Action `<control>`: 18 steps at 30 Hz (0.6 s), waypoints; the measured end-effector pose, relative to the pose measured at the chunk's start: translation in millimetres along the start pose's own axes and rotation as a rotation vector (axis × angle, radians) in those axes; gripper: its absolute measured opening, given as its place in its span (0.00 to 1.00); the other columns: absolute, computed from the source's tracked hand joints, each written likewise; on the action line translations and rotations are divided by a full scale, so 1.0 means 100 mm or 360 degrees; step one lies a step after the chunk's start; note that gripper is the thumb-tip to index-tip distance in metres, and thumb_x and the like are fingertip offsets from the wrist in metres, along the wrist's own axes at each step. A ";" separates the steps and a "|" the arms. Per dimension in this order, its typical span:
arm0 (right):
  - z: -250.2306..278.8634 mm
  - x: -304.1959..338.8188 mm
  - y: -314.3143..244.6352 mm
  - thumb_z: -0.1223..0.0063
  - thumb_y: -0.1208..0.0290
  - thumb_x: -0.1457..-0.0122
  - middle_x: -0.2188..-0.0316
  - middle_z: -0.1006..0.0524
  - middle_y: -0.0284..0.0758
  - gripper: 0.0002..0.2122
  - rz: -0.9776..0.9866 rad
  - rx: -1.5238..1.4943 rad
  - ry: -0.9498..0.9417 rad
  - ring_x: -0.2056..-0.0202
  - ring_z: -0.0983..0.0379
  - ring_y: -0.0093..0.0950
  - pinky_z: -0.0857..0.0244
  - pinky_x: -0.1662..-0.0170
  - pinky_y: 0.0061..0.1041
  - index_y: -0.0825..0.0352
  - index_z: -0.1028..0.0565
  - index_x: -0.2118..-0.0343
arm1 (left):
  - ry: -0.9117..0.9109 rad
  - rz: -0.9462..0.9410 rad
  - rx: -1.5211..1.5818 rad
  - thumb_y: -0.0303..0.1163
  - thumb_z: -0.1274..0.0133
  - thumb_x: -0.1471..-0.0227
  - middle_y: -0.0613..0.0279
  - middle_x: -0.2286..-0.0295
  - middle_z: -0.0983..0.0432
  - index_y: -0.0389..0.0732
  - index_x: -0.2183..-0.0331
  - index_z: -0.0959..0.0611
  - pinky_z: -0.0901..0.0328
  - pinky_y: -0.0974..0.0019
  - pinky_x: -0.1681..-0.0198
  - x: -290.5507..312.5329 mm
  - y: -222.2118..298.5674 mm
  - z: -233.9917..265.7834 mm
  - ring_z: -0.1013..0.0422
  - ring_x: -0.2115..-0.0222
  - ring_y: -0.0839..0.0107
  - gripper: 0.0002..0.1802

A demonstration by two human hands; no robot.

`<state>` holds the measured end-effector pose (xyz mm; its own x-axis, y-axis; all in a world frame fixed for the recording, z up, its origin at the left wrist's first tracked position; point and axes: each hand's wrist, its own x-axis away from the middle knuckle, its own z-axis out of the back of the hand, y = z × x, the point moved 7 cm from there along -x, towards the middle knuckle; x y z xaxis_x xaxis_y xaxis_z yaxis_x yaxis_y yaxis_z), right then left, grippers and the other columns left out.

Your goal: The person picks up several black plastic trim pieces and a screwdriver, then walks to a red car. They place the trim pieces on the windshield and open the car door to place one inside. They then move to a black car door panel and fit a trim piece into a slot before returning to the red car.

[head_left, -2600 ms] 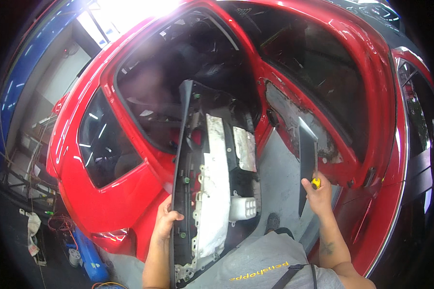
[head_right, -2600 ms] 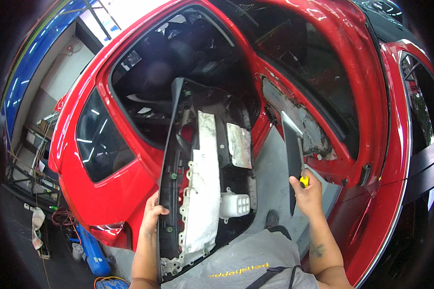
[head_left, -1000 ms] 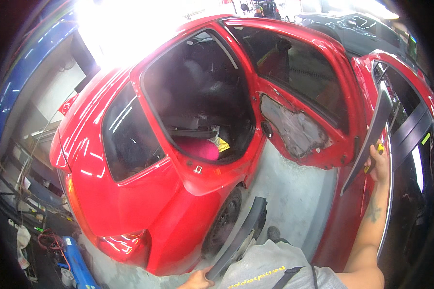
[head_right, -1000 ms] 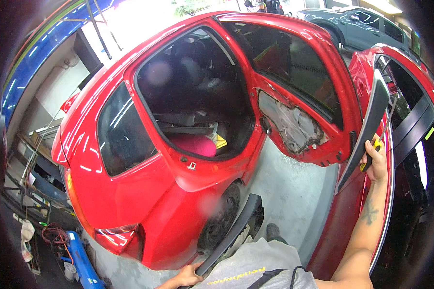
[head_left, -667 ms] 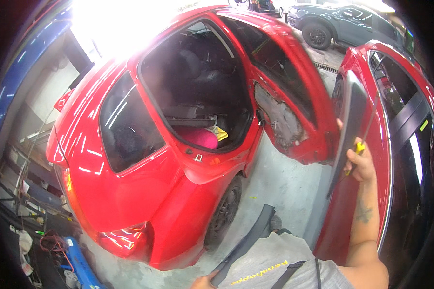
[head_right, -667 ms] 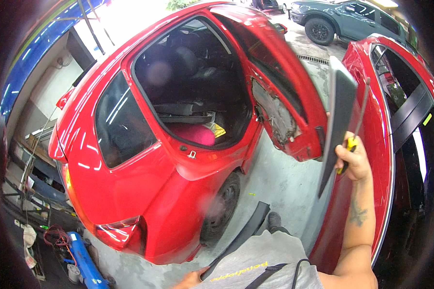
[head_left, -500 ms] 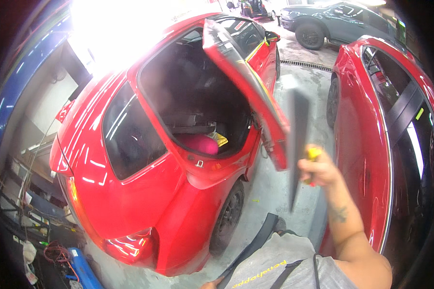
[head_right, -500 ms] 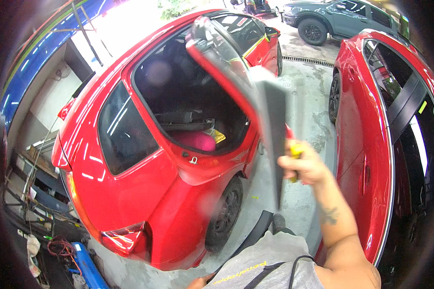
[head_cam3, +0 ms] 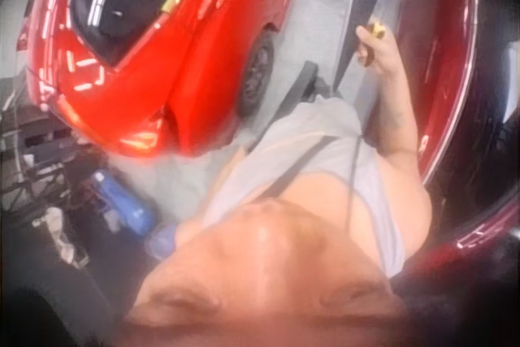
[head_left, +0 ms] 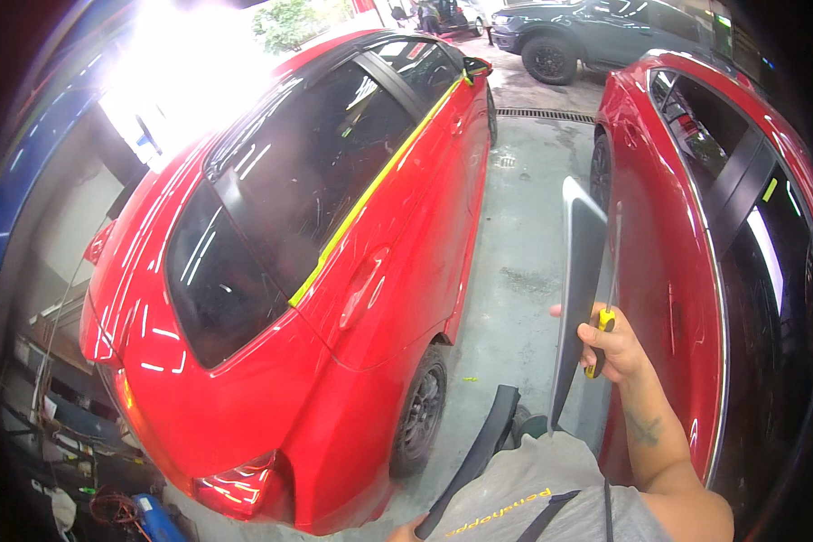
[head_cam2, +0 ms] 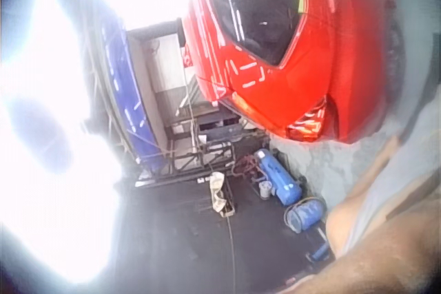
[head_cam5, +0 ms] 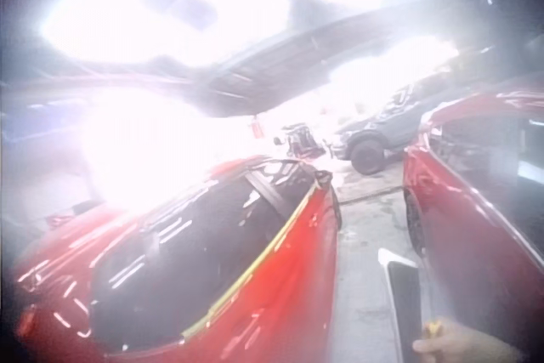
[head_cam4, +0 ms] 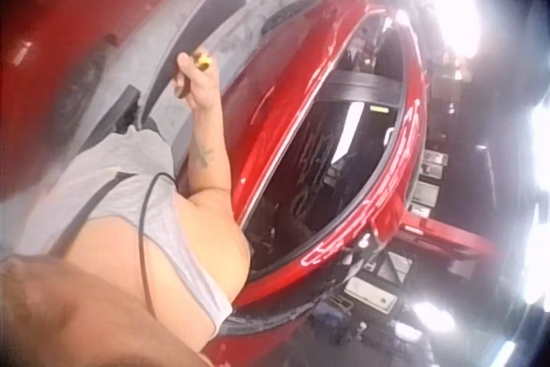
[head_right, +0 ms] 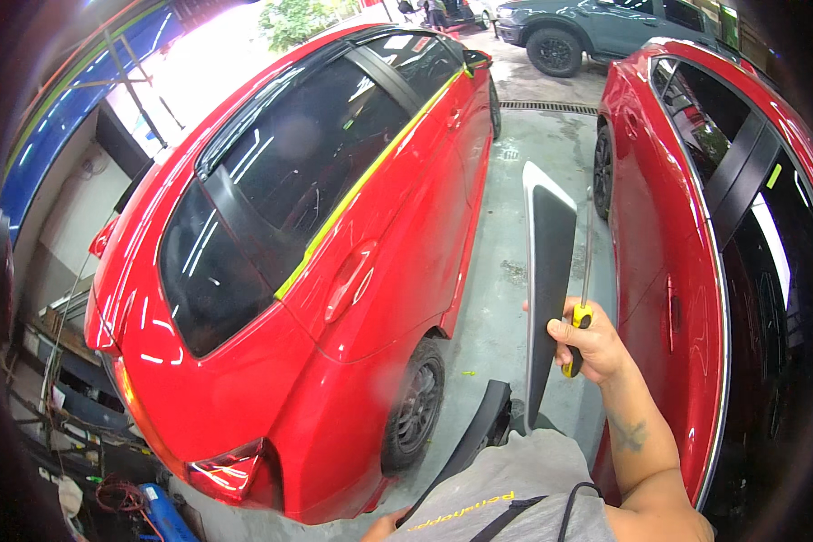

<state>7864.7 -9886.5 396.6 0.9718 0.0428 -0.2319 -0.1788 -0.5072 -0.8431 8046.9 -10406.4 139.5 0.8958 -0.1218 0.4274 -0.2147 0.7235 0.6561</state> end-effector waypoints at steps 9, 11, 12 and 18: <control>1.34 -0.73 -0.01 0.33 0.70 0.40 0.81 0.32 0.22 0.11 -0.0063 0.0471 0.0674 0.85 0.35 0.15 0.39 0.82 0.20 0.63 0.27 0.68 | -0.0082 -0.0112 -0.0073 0.27 0.38 0.59 0.55 0.54 0.19 0.33 0.37 0.29 0.31 0.66 0.51 -1.17 1.15 -0.05 0.25 0.57 0.69 0.45; 1.71 -0.96 -0.02 0.34 0.72 0.39 0.80 0.31 0.22 0.08 -0.0094 0.0579 0.0751 0.84 0.33 0.15 0.38 0.81 0.20 0.63 0.26 0.66 | -0.0109 -0.0152 -0.0078 0.27 0.37 0.59 0.56 0.55 0.19 0.33 0.36 0.29 0.31 0.67 0.51 -1.60 1.48 -0.11 0.25 0.58 0.70 0.46; 1.88 -1.11 -0.03 0.34 0.72 0.39 0.80 0.31 0.22 0.08 -0.0097 0.0597 0.0769 0.84 0.33 0.15 0.38 0.80 0.20 0.64 0.25 0.64 | -0.0101 -0.0164 -0.0091 0.27 0.37 0.59 0.56 0.55 0.19 0.33 0.36 0.29 0.31 0.67 0.52 -1.77 1.63 -0.09 0.25 0.58 0.71 0.46; 2.85 -1.64 -0.54 0.35 0.72 0.40 0.75 0.27 0.26 0.14 -0.0021 0.0629 0.0984 0.83 0.33 0.15 0.37 0.80 0.20 0.70 0.23 0.53 | -0.0143 -0.0278 -0.0202 0.26 0.36 0.59 0.56 0.54 0.20 0.30 0.35 0.31 0.30 0.69 0.53 -2.85 2.84 0.25 0.24 0.58 0.73 0.48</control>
<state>7671.0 -9620.6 341.3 0.8626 -0.5059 -0.0032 -0.0953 -0.1564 -0.9831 7720.9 -10182.9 219.1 0.8756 -0.3088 0.3715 -0.0036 0.7649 0.6442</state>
